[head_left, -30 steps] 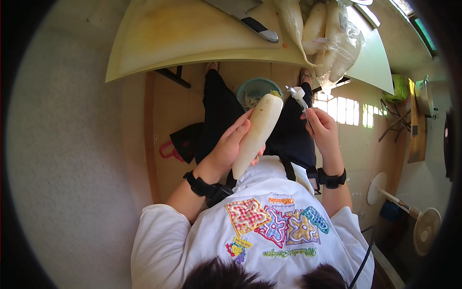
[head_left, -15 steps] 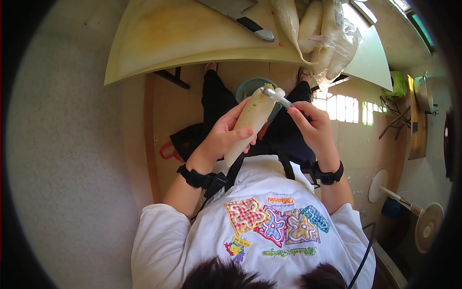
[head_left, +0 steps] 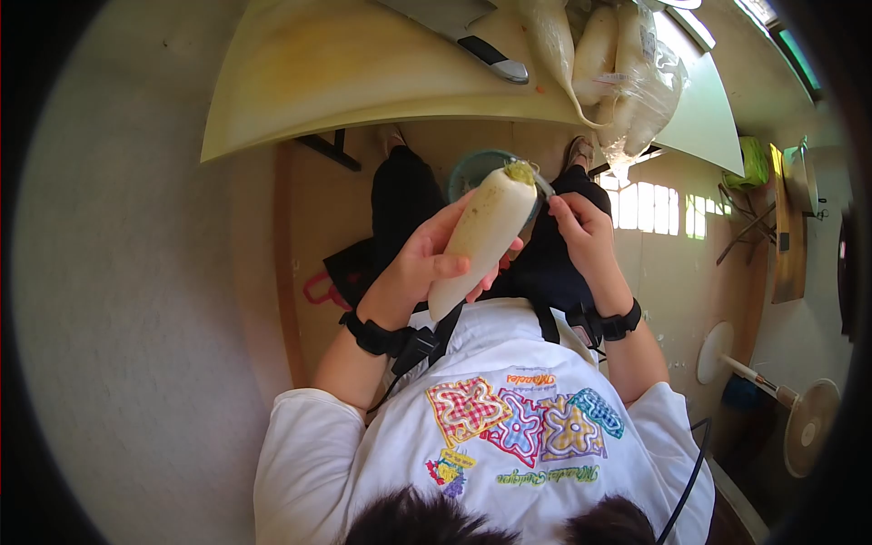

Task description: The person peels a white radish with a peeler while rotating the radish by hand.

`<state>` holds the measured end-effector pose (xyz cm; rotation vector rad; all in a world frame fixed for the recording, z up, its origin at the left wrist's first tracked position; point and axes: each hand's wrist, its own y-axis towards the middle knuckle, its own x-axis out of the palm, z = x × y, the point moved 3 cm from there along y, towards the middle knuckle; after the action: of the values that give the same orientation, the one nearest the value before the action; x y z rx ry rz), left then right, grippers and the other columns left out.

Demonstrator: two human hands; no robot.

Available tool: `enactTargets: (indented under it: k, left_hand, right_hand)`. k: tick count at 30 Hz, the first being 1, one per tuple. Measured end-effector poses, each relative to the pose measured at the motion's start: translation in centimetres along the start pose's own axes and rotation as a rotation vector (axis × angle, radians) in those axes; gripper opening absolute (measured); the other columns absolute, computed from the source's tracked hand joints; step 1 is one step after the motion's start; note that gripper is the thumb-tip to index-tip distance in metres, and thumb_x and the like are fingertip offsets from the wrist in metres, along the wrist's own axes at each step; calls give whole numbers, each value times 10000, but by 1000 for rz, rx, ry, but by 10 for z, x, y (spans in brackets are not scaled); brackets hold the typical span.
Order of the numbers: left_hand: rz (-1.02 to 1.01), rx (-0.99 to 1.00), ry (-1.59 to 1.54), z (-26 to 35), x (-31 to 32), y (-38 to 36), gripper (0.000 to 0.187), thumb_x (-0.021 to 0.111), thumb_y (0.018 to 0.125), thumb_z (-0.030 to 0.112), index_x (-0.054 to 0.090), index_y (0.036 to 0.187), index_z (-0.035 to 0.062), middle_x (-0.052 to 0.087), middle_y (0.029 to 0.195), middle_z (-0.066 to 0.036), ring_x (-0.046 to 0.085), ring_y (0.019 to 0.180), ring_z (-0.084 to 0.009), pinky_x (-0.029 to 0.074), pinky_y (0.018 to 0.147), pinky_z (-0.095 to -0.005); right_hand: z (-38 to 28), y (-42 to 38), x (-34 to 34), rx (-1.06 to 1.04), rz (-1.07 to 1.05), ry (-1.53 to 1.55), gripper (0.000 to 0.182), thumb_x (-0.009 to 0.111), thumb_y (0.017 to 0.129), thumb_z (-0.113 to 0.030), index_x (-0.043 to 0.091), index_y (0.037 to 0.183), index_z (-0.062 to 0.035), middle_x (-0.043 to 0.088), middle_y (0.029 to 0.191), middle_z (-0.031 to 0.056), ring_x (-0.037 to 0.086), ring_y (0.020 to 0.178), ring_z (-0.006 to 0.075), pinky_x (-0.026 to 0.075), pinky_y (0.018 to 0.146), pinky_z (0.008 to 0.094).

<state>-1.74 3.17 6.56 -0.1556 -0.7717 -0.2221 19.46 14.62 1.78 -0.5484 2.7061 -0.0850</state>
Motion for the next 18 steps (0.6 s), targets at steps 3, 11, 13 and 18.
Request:
enactTargets:
  k: [3, 11, 13, 18]
  left_hand:
    - [91, 51, -15, 1, -10, 0, 855, 702, 850, 348, 293, 1539, 50, 618, 1205, -251, 670, 798, -211, 574, 575, -298]
    - [114, 92, -22, -11, -19, -3, 808, 763, 810, 296, 357, 1474, 80, 605, 1159, -206, 658, 824, -210, 588, 573, -313]
    - [181, 44, 69, -15, -24, -5, 829, 802, 785, 279, 375, 1466, 77, 611, 1140, -153, 664, 851, -208, 596, 607, -327]
    - [194, 5, 117, -18, -24, -8, 714, 764, 808, 267, 435, 1403, 49, 623, 1124, -116, 676, 869, -211, 599, 658, -341]
  right_hand:
    - [1, 3, -5, 30, 37, 164, 276, 675, 989, -241, 694, 933, 29, 537, 692, -51, 426, 639, 39, 344, 559, 217]
    - [-56, -17, 2, -248, -64, 37, 179, 682, 973, -164, 673, 929, 9, 554, 652, -17, 467, 600, 31, 359, 528, 217]
    - [-72, -21, 7, -313, -114, -32, 153, 698, 952, -144, 673, 922, 4, 580, 631, 18, 516, 570, 50, 382, 505, 238]
    - [-79, -18, 13, -362, -114, -138, 153, 733, 919, -166, 682, 928, -22, 601, 641, 61, 558, 545, 123, 424, 518, 261]
